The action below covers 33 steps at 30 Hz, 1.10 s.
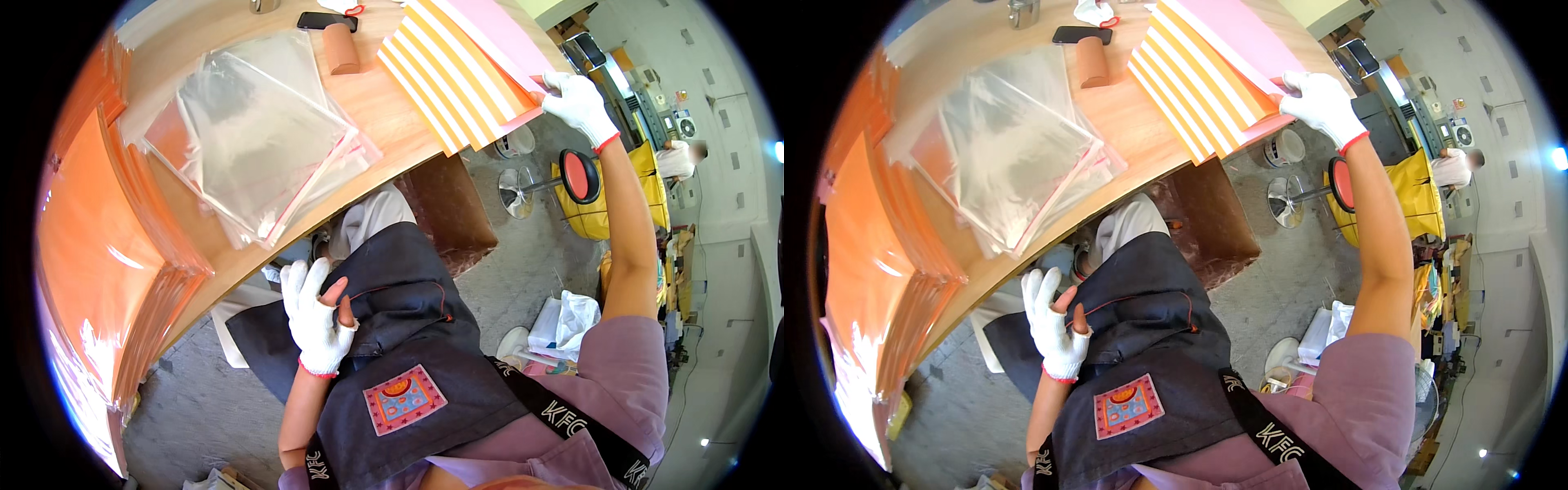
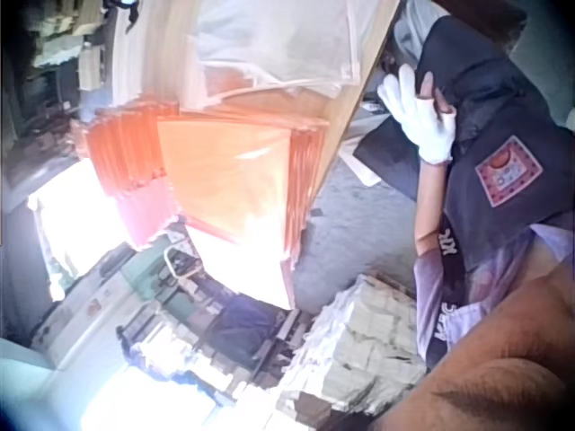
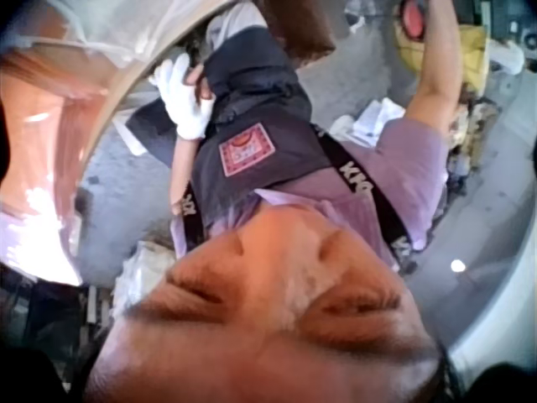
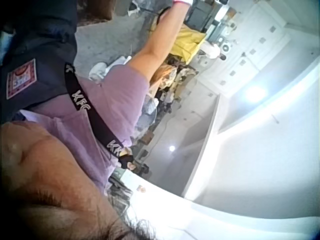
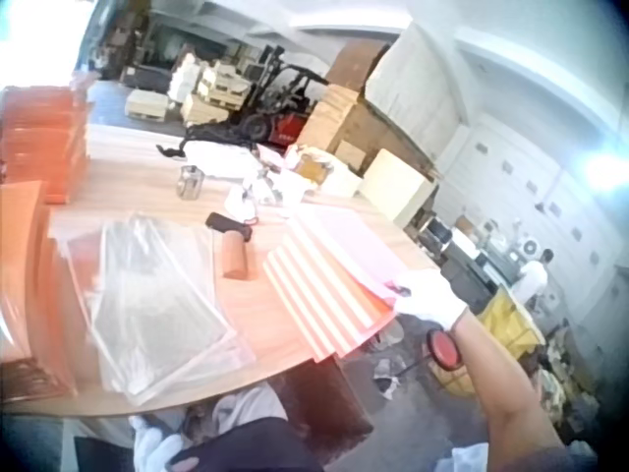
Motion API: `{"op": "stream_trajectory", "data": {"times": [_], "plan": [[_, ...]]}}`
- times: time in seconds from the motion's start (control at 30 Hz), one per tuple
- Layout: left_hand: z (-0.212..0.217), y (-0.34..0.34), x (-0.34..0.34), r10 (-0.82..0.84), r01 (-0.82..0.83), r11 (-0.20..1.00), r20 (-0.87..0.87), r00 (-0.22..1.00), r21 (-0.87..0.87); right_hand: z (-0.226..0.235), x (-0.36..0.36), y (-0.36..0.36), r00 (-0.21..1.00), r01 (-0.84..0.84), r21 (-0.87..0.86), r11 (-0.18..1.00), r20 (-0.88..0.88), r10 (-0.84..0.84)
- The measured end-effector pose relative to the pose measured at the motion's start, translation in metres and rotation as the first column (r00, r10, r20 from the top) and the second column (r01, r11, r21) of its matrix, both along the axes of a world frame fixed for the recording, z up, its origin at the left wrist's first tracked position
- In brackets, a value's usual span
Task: The person repeatedly picks up pink and orange rectangular sheets from stacks on a table, places them into clear plastic bags, and sets the filled bags aside. The process is continuous and repetitive, with the person handling one sheet at a time.
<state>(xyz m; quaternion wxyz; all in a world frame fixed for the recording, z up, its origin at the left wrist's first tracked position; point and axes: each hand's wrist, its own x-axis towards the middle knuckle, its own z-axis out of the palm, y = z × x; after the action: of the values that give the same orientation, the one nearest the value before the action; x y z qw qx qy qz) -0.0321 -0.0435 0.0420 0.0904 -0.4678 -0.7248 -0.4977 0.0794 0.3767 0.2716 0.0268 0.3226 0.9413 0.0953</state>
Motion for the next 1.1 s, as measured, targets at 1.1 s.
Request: {"op": "stream_trajectory", "data": {"times": [1.1], "plan": [[0.133,0.348,-0.051,-0.340,0.412,0.911,-0.618,0.709,-0.028,0.005,0.011,-0.005,0.937,-0.339,0.051,0.939,-0.067,0.342]]}}
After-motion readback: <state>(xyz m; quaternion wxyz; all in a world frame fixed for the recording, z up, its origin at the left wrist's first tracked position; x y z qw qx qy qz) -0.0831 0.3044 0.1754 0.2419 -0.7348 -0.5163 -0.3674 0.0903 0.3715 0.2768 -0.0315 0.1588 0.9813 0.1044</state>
